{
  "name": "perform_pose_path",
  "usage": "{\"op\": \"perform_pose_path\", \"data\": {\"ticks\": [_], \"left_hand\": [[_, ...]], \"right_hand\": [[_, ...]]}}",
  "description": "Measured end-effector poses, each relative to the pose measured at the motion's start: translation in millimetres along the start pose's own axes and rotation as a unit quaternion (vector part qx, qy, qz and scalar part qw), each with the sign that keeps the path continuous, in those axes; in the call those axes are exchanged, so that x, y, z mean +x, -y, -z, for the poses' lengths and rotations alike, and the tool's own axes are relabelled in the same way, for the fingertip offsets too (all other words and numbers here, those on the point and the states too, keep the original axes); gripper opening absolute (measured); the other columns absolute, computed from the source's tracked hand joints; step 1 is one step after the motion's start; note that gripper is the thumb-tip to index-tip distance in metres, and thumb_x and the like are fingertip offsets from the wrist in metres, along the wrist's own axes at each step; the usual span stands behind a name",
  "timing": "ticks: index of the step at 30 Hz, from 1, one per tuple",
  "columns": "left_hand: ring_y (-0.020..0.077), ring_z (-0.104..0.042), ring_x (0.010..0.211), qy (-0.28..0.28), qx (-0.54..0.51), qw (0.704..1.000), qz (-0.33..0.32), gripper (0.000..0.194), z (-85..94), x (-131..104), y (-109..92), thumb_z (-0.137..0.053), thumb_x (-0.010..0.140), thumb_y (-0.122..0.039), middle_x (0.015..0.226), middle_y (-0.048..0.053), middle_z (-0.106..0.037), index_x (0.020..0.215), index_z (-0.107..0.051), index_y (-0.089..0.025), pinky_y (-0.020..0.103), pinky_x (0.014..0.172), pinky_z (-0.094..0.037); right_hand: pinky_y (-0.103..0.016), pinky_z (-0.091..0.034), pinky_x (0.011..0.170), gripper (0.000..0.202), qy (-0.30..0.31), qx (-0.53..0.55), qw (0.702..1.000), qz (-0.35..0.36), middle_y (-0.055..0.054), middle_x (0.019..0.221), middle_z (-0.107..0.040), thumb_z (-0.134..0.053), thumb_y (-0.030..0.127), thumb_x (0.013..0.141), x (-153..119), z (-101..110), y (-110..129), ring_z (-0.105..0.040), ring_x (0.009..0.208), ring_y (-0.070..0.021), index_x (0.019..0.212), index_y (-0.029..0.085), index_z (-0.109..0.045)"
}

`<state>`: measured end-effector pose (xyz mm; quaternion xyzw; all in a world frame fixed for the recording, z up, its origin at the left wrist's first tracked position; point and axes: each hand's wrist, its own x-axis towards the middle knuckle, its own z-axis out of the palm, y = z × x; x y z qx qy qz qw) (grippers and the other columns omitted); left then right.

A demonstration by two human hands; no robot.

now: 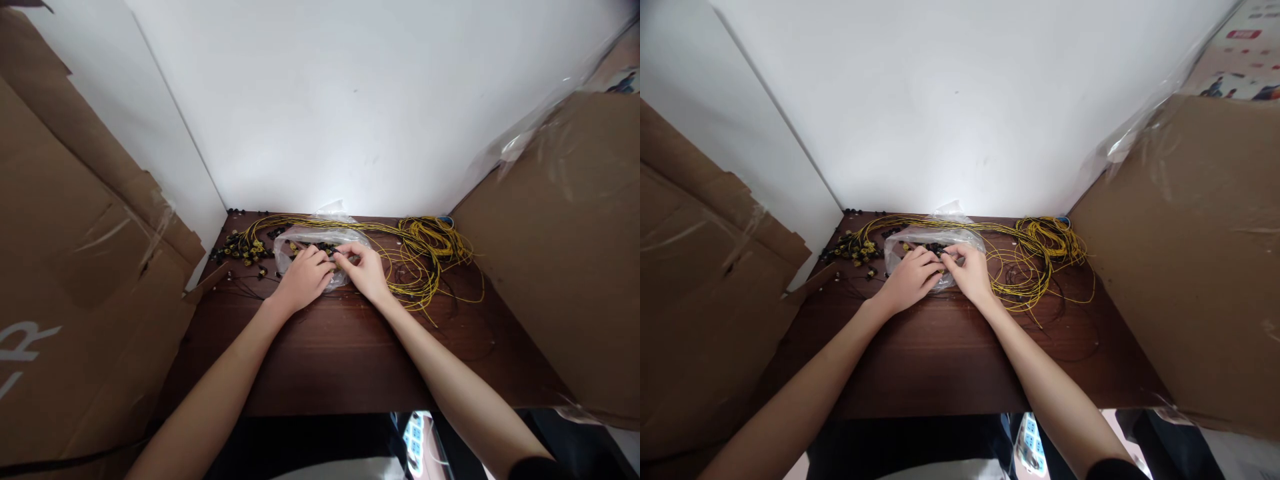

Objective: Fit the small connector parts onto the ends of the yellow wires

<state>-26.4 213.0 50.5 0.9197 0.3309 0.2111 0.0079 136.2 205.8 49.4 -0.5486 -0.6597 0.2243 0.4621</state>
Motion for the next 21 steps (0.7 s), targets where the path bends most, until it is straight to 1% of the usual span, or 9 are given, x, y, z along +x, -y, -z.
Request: {"op": "perform_pose_path", "data": {"ticks": [5,12,21], "left_hand": [[0.0218,-0.045,0.094,0.003,-0.017,1.0,0.003,0.027,-1.5,0.3,0.0,-0.041,0.091,-0.027,0.093,0.008,-0.059,0.096,-0.065,-0.015,0.038,0.084,-0.039],[0.0207,-0.045,0.09,0.001,-0.071,0.997,0.018,0.021,-3.6,1.2,0.5,-0.046,0.088,-0.021,0.088,0.006,-0.061,0.09,-0.066,-0.016,0.036,0.083,-0.04],[0.021,-0.044,0.089,-0.005,-0.073,0.997,0.013,0.021,-5.0,2.4,0.2,-0.045,0.087,-0.019,0.087,0.006,-0.06,0.091,-0.066,-0.016,0.037,0.083,-0.039]], "right_hand": [[-0.027,-0.044,0.063,0.021,0.0,0.002,1.0,0.004,-0.005,0.08,-0.069,-0.058,0.03,0.076,-0.7,0.2,-0.3,-0.059,0.068,-0.0161,0.085,0.014,-0.069],[-0.027,-0.043,0.06,0.021,0.002,0.001,1.0,0.002,-0.005,0.079,-0.069,-0.058,0.03,0.076,-0.6,-0.1,-0.2,-0.059,0.067,-0.016,0.084,0.014,-0.069],[-0.026,-0.042,0.059,0.021,0.004,0.003,1.0,0.003,-0.006,0.077,-0.068,-0.059,0.028,0.076,-0.7,-0.5,-0.6,-0.058,0.065,-0.0155,0.085,0.013,-0.069]]}}
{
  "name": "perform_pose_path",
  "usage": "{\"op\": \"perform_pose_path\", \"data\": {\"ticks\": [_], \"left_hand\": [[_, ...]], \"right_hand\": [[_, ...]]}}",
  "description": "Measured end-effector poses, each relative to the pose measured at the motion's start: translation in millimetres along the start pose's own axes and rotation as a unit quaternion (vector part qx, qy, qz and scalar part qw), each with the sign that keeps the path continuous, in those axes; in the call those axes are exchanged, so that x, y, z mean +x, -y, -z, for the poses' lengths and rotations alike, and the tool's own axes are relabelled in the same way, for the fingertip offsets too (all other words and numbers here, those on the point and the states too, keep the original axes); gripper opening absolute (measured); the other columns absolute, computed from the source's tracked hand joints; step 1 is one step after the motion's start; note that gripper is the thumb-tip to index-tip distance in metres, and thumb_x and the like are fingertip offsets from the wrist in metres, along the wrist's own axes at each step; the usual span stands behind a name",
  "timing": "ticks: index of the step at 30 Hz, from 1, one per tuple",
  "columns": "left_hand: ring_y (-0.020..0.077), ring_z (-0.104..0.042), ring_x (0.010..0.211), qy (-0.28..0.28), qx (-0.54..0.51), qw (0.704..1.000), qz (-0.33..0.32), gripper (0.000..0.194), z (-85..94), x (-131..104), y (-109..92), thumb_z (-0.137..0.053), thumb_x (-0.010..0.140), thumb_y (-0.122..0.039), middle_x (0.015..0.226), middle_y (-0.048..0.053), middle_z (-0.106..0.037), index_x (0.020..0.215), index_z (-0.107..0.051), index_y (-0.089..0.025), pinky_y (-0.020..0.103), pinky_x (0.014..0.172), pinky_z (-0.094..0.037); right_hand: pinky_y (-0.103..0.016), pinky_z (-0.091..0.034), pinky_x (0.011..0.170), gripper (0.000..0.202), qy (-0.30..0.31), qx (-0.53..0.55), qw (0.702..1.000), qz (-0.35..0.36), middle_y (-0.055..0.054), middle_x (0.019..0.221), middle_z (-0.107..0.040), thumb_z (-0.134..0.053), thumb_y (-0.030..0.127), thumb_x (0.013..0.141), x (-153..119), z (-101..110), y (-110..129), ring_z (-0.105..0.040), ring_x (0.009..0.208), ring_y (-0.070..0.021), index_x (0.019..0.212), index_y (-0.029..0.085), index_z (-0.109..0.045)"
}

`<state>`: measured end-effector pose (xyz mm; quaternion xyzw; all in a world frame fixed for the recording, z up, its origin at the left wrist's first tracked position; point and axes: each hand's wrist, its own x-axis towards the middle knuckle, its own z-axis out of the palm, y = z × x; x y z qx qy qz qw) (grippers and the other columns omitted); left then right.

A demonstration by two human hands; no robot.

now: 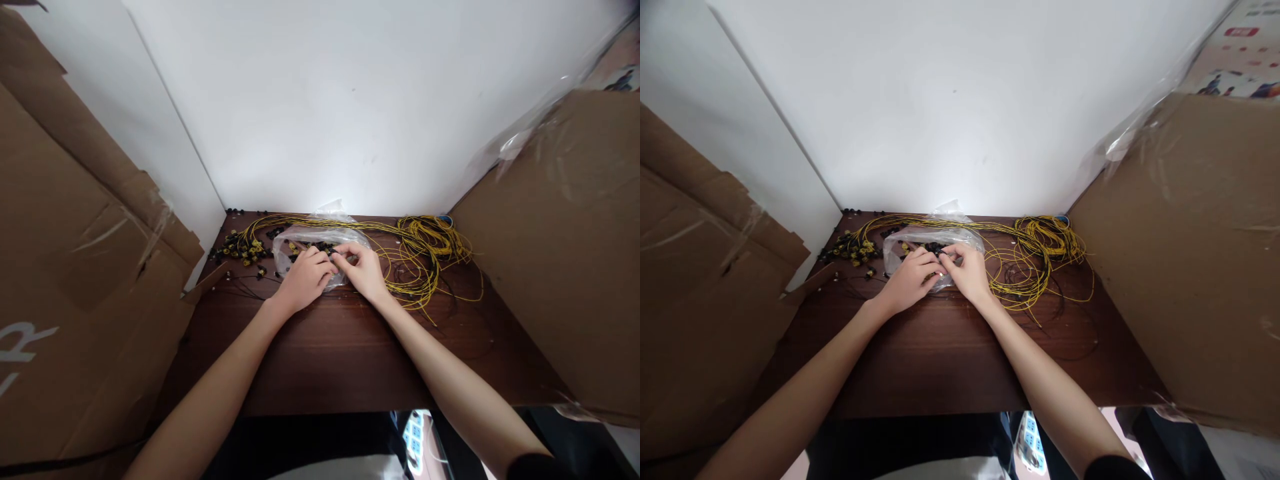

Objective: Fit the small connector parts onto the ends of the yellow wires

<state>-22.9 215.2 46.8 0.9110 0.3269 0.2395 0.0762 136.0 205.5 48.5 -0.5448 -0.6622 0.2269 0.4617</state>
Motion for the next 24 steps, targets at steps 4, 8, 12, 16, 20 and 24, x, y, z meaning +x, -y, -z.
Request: {"op": "perform_pose_path", "data": {"ticks": [4,8,12,16,20,24], "left_hand": [[0.0206,-0.043,0.087,-0.012,0.0,1.0,-0.011,0.022,-1.5,-0.2,1.0,-0.043,0.088,-0.016,0.087,0.008,-0.059,0.089,-0.066,-0.013,0.036,0.082,-0.04],[0.0206,-0.043,0.086,-0.04,0.0,0.999,-0.013,0.023,-1.7,-0.1,1.9,-0.043,0.087,-0.014,0.086,0.008,-0.059,0.091,-0.066,-0.013,0.036,0.08,-0.041],[0.0204,-0.045,0.086,-0.075,-0.021,0.997,0.0,0.022,-1.4,0.3,1.7,-0.046,0.087,-0.015,0.085,0.007,-0.06,0.089,-0.068,-0.016,0.036,0.08,-0.04],[0.0196,-0.049,0.085,-0.149,-0.086,0.983,0.067,0.018,1.0,1.9,0.7,-0.051,0.084,-0.016,0.083,0.006,-0.062,0.087,-0.069,-0.018,0.036,0.079,-0.042],[0.0199,-0.055,0.093,-0.223,-0.178,0.947,0.146,0.014,3.0,4.9,0.8,-0.055,0.08,-0.016,0.092,0.006,-0.065,0.085,-0.068,-0.018,0.037,0.085,-0.043],[0.0181,-0.062,0.086,-0.229,-0.352,0.886,0.196,0.013,1.2,7.2,0.4,-0.058,0.078,-0.02,0.091,0.007,-0.068,0.087,-0.067,-0.015,0.031,0.078,-0.049]], "right_hand": [[-0.026,-0.042,0.058,0.021,-0.001,0.0,1.0,-0.001,-0.005,0.078,-0.069,-0.059,0.029,0.076,-0.1,0.2,0.1,-0.058,0.066,-0.0155,0.086,0.014,-0.069],[-0.026,-0.043,0.06,0.02,-0.006,0.002,1.0,-0.001,-0.005,0.08,-0.069,-0.059,0.029,0.076,-0.1,0.1,-0.1,-0.059,0.067,-0.0155,0.085,0.014,-0.069],[-0.026,-0.042,0.057,0.022,-0.018,0.009,1.0,-0.011,-0.005,0.078,-0.069,-0.059,0.031,0.076,-0.1,0.3,0.9,-0.057,0.062,-0.0149,0.085,0.013,-0.069],[-0.026,-0.042,0.056,0.02,-0.047,0.025,0.999,-0.002,-0.006,0.082,-0.069,-0.059,0.031,0.076,-0.5,0.3,2.0,-0.057,0.062,-0.0146,0.082,0.014,-0.069],[-0.025,-0.042,0.054,0.02,-0.063,0.049,0.997,0.016,-0.005,0.081,-0.068,-0.059,0.032,0.078,-2.1,0.6,4.7,-0.056,0.061,-0.0139,0.083,0.014,-0.068],[-0.025,-0.042,0.057,0.017,-0.067,0.065,0.995,0.046,-0.004,0.079,-0.067,-0.06,0.03,0.078,-4.0,0.4,9.5,-0.056,0.063,-0.0138,0.081,0.016,-0.068]]}}
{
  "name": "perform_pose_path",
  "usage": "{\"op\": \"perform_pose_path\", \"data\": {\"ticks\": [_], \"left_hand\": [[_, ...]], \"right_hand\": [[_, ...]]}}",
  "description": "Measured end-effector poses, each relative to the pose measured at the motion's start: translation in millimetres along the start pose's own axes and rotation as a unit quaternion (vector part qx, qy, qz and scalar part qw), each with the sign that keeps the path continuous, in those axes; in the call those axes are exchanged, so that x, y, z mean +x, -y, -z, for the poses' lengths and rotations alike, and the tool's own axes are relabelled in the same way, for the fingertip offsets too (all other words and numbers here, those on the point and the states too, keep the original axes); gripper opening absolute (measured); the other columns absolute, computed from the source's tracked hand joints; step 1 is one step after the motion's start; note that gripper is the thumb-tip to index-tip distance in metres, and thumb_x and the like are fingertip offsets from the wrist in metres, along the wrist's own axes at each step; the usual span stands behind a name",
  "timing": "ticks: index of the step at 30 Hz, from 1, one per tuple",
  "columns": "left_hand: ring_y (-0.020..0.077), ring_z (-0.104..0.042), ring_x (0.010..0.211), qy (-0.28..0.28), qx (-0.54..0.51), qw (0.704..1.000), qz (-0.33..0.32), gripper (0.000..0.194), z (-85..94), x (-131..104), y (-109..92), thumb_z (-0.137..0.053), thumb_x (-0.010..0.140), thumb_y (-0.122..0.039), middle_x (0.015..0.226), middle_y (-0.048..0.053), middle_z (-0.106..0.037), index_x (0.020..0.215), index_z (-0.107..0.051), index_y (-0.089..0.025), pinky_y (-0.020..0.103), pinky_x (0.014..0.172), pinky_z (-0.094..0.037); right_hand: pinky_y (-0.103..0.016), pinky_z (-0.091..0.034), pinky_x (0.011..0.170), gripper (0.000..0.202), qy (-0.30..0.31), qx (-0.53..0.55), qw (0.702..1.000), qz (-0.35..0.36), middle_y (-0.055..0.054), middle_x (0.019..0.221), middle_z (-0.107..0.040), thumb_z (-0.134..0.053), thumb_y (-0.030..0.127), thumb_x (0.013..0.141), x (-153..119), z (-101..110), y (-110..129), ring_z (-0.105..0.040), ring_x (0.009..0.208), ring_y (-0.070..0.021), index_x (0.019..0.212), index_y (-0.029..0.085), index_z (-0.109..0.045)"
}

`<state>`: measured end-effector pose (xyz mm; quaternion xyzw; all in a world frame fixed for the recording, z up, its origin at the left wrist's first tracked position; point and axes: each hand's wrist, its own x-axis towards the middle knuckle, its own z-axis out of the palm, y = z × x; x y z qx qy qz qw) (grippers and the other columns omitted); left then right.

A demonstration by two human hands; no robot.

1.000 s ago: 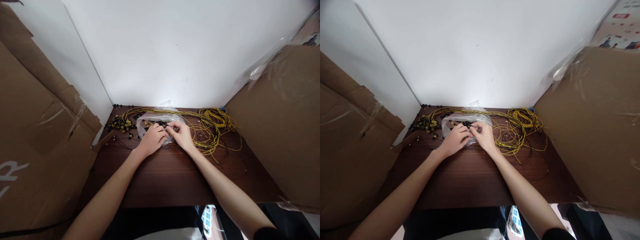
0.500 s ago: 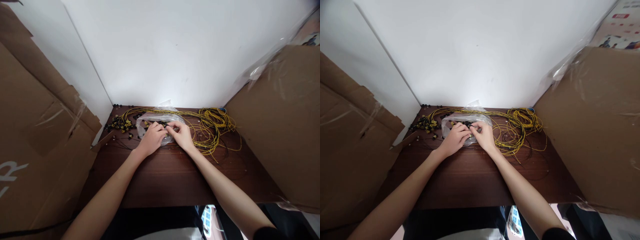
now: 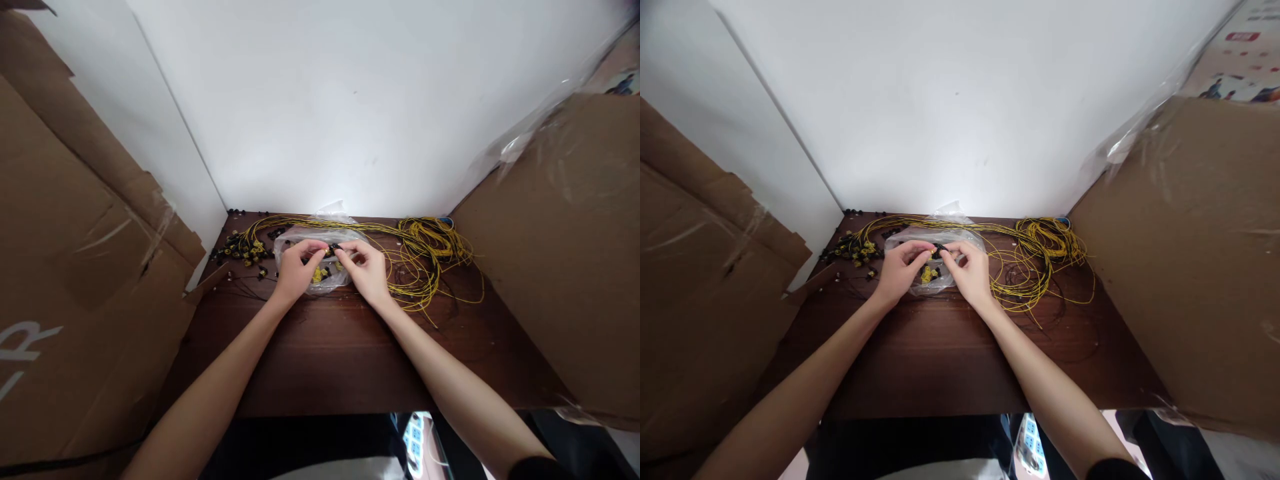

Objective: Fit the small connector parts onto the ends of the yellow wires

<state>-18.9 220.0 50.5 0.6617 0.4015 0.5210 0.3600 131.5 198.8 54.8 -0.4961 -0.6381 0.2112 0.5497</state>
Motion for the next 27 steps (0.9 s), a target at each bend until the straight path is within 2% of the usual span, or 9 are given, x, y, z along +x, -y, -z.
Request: {"op": "perform_pose_path", "data": {"ticks": [6,13,18,27], "left_hand": [[0.0159,-0.063,0.081,-0.021,-0.131,0.987,0.087,0.016,-3.7,-1.8,-6.1,-0.067,0.069,-0.021,0.086,0.005,-0.068,0.083,-0.066,-0.013,0.029,0.08,-0.049],[0.0143,-0.063,0.079,-0.029,-0.184,0.975,0.125,0.017,-3.0,-2.1,-9.4,-0.071,0.065,-0.02,0.083,0.004,-0.069,0.08,-0.066,-0.013,0.028,0.08,-0.05],[0.014,-0.064,0.077,-0.032,-0.19,0.974,0.122,0.017,-3.8,-2.5,-7.0,-0.072,0.062,-0.018,0.08,0.004,-0.069,0.077,-0.066,-0.013,0.029,0.08,-0.051],[0.0159,-0.065,0.075,-0.028,-0.158,0.983,0.093,0.018,-4.8,-3.3,-6.9,-0.073,0.062,-0.021,0.079,0.005,-0.069,0.076,-0.065,-0.012,0.031,0.076,-0.054]], "right_hand": [[-0.025,-0.042,0.056,0.016,0.008,0.006,1.0,0.001,-0.004,0.079,-0.067,-0.06,0.031,0.078,-1.9,-2.4,0.6,-0.056,0.062,-0.0133,0.081,0.017,-0.068],[-0.024,-0.041,0.055,0.017,0.022,0.011,1.0,-0.015,-0.004,0.077,-0.067,-0.06,0.03,0.078,-3.1,-3.8,0.2,-0.055,0.061,-0.0124,0.081,0.016,-0.068],[-0.024,-0.04,0.054,0.019,0.049,0.013,0.998,-0.037,-0.003,0.071,-0.066,-0.059,0.032,0.078,-2.8,-3.0,1.3,-0.055,0.06,-0.0131,0.083,0.015,-0.069],[-0.025,-0.043,0.056,0.02,0.063,0.002,0.996,-0.06,-0.004,0.072,-0.069,-0.059,0.032,0.078,-2.6,-1.7,3.9,-0.059,0.061,-0.0146,0.081,0.014,-0.068]]}}
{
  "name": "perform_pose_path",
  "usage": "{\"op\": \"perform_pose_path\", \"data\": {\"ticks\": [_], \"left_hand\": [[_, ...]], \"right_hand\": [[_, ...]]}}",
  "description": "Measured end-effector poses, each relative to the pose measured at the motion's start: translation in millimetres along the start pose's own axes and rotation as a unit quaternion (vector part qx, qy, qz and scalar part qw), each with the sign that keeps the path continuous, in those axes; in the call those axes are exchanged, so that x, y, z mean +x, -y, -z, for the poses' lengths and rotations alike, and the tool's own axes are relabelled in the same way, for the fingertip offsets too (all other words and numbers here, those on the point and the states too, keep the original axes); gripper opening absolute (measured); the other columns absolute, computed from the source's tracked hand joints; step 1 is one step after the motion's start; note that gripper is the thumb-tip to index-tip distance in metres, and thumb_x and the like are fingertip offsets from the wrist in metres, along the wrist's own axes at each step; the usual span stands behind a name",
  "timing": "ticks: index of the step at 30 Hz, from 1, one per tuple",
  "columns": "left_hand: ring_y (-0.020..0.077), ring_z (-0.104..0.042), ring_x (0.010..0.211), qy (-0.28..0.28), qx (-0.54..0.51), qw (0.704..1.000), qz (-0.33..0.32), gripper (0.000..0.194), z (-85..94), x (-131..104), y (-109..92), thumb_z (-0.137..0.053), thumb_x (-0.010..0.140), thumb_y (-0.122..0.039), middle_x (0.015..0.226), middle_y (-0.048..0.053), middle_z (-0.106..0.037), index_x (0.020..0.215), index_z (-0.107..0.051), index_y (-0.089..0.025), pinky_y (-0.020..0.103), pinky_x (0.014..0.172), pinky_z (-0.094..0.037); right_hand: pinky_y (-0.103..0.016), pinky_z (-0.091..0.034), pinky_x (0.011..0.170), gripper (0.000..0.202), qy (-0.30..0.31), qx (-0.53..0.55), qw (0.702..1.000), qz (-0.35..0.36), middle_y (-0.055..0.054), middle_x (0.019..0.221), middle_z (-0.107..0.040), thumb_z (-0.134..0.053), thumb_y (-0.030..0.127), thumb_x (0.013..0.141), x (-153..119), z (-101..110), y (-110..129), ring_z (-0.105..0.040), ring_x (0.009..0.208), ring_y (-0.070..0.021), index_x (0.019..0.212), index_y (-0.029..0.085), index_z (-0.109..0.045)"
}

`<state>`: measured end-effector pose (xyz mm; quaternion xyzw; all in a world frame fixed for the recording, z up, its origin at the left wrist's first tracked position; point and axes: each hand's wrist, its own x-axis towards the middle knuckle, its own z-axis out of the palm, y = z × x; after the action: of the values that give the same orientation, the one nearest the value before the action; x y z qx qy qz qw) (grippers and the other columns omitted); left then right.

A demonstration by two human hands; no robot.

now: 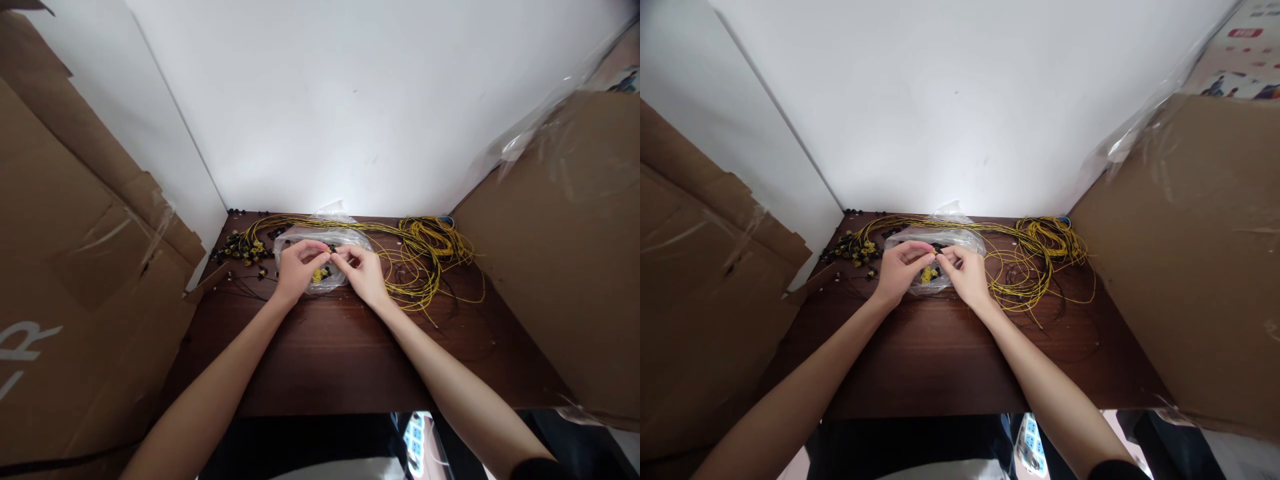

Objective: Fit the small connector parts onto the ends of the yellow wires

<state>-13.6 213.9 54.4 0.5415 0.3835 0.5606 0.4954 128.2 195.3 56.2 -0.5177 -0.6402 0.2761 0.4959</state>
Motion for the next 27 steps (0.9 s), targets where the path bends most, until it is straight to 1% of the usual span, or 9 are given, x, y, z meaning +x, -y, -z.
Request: {"op": "perform_pose_path", "data": {"ticks": [4,12,19,27], "left_hand": [[0.0159,-0.066,0.074,0.004,0.013,1.0,-0.018,0.019,-1.0,-0.9,-0.2,-0.073,0.063,-0.021,0.079,0.005,-0.069,0.077,-0.064,-0.013,0.03,0.074,-0.055],[0.0154,-0.065,0.074,0.01,0.038,0.998,-0.04,0.017,0.4,-0.2,1.4,-0.071,0.066,-0.021,0.079,0.005,-0.068,0.078,-0.065,-0.012,0.029,0.074,-0.054],[0.0155,-0.064,0.074,0.004,0.057,0.996,-0.067,0.014,2.1,1.4,1.9,-0.069,0.068,-0.023,0.079,0.005,-0.068,0.078,-0.067,-0.013,0.029,0.074,-0.054],[0.0152,-0.064,0.076,0.004,0.077,0.992,-0.102,0.013,2.4,2.2,3.6,-0.067,0.07,-0.023,0.082,0.005,-0.067,0.079,-0.068,-0.013,0.029,0.075,-0.054]], "right_hand": [[-0.024,-0.043,0.056,0.02,0.002,-0.003,1.0,-0.008,-0.005,0.071,-0.068,-0.06,0.031,0.077,-0.2,0.0,0.8,-0.058,0.06,-0.014,0.08,0.013,-0.068],[-0.023,-0.041,0.054,0.023,0.009,-0.009,1.0,-0.006,-0.003,0.067,-0.067,-0.06,0.033,0.077,-0.4,0.3,1.7,-0.057,0.057,-0.0132,0.081,0.013,-0.069],[-0.025,-0.041,0.056,0.032,0.034,-0.018,0.999,0.015,-0.003,0.069,-0.067,-0.049,0.038,0.085,0.4,2.3,2.3,-0.057,0.06,-0.0145,0.076,0.016,-0.07],[-0.024,-0.041,0.057,0.03,0.04,-0.01,0.999,0.014,-0.002,0.068,-0.066,-0.05,0.039,0.085,0.5,2.2,0.4,-0.055,0.059,-0.0138,0.074,0.016,-0.067]]}}
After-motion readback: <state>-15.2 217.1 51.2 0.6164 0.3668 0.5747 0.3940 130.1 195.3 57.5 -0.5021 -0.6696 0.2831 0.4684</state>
